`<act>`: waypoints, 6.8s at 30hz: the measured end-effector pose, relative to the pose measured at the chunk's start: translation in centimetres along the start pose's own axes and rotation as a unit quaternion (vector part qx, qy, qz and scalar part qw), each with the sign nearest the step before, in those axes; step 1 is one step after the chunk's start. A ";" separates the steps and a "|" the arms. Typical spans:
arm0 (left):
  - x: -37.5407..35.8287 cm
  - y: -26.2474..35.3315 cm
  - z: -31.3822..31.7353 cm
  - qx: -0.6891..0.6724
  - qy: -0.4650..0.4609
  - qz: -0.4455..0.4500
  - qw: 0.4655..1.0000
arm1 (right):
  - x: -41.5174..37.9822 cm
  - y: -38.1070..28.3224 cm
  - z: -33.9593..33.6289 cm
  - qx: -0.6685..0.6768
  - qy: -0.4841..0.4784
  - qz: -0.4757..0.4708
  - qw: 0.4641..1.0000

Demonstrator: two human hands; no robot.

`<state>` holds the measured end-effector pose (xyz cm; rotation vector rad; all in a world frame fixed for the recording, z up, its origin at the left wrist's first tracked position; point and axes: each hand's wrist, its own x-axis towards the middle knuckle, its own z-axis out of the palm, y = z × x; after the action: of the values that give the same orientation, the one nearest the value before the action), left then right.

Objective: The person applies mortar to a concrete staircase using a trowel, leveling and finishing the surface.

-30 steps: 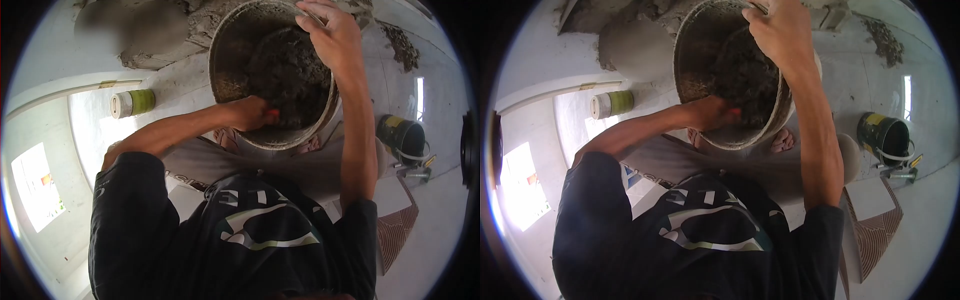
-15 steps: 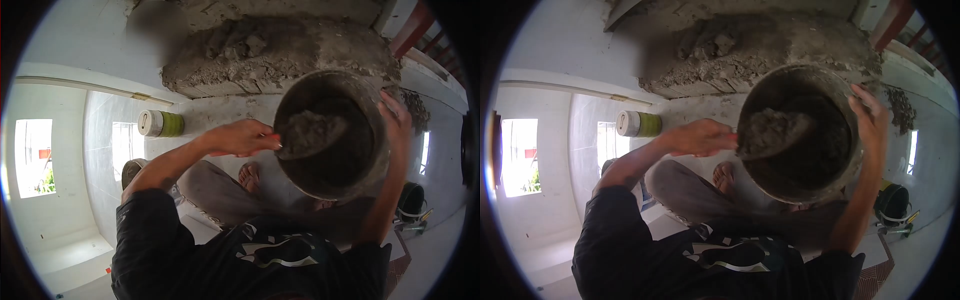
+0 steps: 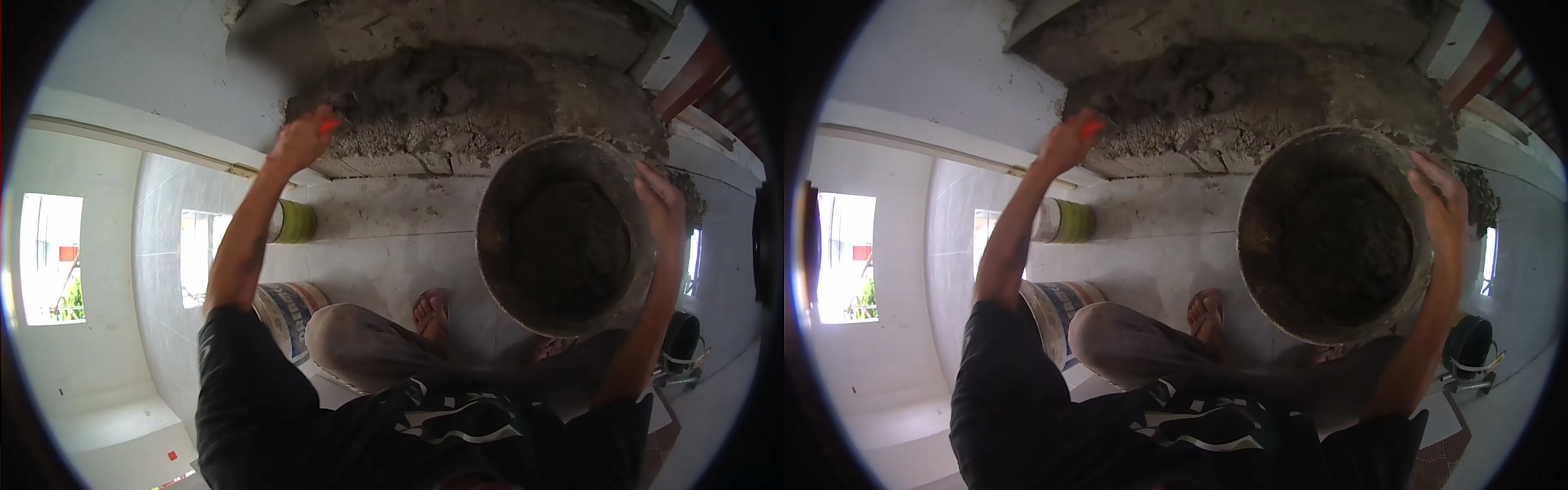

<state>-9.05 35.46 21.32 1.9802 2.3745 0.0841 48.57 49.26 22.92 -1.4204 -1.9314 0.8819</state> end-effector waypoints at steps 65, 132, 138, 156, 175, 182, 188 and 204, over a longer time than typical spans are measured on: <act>-8.1 34.2 9.7 -0.015 -0.174 0.311 0.934 | -7.2 -3.5 2.3 0.012 0.014 -0.122 0.992; -9.3 15.4 26.7 -0.807 0.051 -0.228 0.542 | -4.7 3.7 -4.0 -0.068 0.008 -0.092 0.993; -1.7 19.7 28.4 -0.721 0.086 -0.143 0.672 | -4.5 4.1 -4.2 -0.106 0.037 -0.045 0.993; -4.6 13.9 -3.5 -0.477 -0.141 -0.253 0.830 | -3.9 -6.4 5.0 0.034 0.065 -0.027 0.997; -8.1 19.6 -8.8 -0.261 -0.252 -0.072 0.929 | -3.2 -2.4 1.7 0.000 0.007 -0.045 0.999; -3.4 34.7 4.8 0.063 -0.061 0.219 0.972 | -3.9 -1.6 1.4 -0.003 0.009 -0.129 0.992; -9.4 34.4 9.1 0.022 -0.099 0.143 0.985 | -4.7 -3.8 1.2 -0.011 -0.043 -0.136 0.990; -12.3 34.5 8.8 -0.082 -0.208 0.132 0.966 | -4.7 -1.9 1.5 0.022 -0.014 -0.150 0.988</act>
<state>27.62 29.61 15.13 1.9871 1.7850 -0.1126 47.59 44.05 23.16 -1.0605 -2.0632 0.7994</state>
